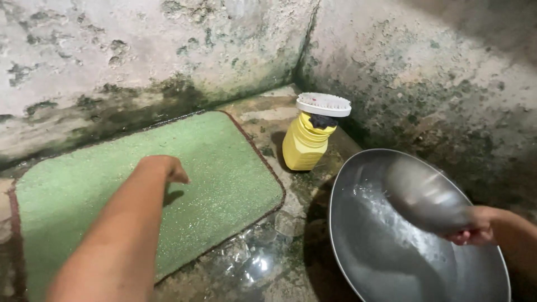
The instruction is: Washing a small bowl and scrubbing a floor mat under a running tap in a washroom.
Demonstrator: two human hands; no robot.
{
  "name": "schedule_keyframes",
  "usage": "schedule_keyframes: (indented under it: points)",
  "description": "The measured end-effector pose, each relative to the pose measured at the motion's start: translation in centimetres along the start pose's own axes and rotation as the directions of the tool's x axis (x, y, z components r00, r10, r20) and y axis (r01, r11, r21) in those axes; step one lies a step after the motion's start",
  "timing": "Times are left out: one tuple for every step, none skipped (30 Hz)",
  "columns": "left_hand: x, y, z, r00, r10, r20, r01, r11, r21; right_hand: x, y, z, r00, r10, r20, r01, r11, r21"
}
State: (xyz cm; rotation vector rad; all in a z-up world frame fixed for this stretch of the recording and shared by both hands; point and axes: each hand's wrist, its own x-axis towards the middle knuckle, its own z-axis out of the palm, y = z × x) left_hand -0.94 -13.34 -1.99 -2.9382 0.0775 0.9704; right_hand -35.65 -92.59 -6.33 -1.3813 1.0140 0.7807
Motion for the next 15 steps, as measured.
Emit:
schedule_keyframes:
  points:
    - [0.0,0.0,0.0,1.000,-0.001,0.001,0.001,1.000,-0.003,-1.2,-0.5,1.6,1.000,-0.001,-0.003,0.001,1.000,-0.006]
    - [0.0,-0.1,0.1,1.000,-0.001,0.008,0.001,1.000,-0.001,-2.3,-0.6,3.4,0.986,-0.031,-0.166,0.020,0.998,-0.063]
    - [0.0,0.0,0.1,1.000,-0.002,0.015,0.002,1.000,0.001,-3.3,-0.6,5.2,0.944,-0.069,-0.323,0.030,0.992,-0.124]
    - [0.1,-1.5,0.5,1.000,-0.004,0.020,0.004,1.000,0.005,-2.1,-0.2,4.5,0.945,-0.065,-0.322,0.026,0.992,-0.125]
    - [-0.1,-1.6,0.6,1.000,-0.005,0.025,0.005,1.000,0.008,-1.0,0.2,3.7,0.884,-0.132,-0.448,0.030,0.973,-0.228]
    - [-0.2,0.0,-0.2,0.999,-0.007,0.031,0.007,1.000,0.011,0.1,0.6,2.9,0.805,-0.213,-0.554,0.022,0.943,-0.331]
    - [-0.3,0.2,-0.2,0.999,-0.008,0.037,0.008,1.000,0.011,-1.0,0.4,4.9,0.806,-0.210,-0.553,0.018,0.943,-0.332]
    - [-0.3,0.4,-0.2,0.999,-0.007,0.032,0.006,0.999,0.035,-2.2,0.2,6.8,0.732,-0.322,-0.600,-0.065,0.844,-0.532]
    - [-0.4,0.6,-0.2,1.000,-0.006,0.028,0.004,0.998,0.060,-3.3,0.0,8.7,0.659,-0.445,-0.606,-0.164,0.702,-0.693]
    - [0.8,0.8,-0.1,1.000,-0.002,0.026,0.000,0.998,0.061,-3.9,-0.2,10.0,0.657,-0.443,-0.610,-0.166,0.704,-0.690]
    - [1.9,1.0,0.1,0.999,0.015,0.040,-0.016,1.000,0.014,-4.5,-0.4,11.3,0.593,-0.525,-0.611,-0.236,0.611,-0.755]
    - [2.8,0.5,0.7,0.998,0.022,0.061,-0.020,0.999,-0.037,-4.8,-0.7,12.9,0.538,-0.607,-0.585,-0.310,0.503,-0.807]
    - [3.0,0.2,1.1,0.998,0.015,0.066,-0.012,0.999,-0.038,-4.6,-0.9,13.6,0.544,-0.607,-0.579,-0.308,0.497,-0.811]
    - [3.3,0.3,1.2,0.997,0.024,0.076,-0.019,0.998,-0.067,-4.6,-1.0,14.2,0.526,-0.633,-0.568,-0.300,0.487,-0.820]
    - [3.6,0.3,1.2,0.996,0.033,0.085,-0.025,0.995,-0.096,-4.5,-1.0,14.7,0.506,-0.659,-0.556,-0.293,0.476,-0.829]
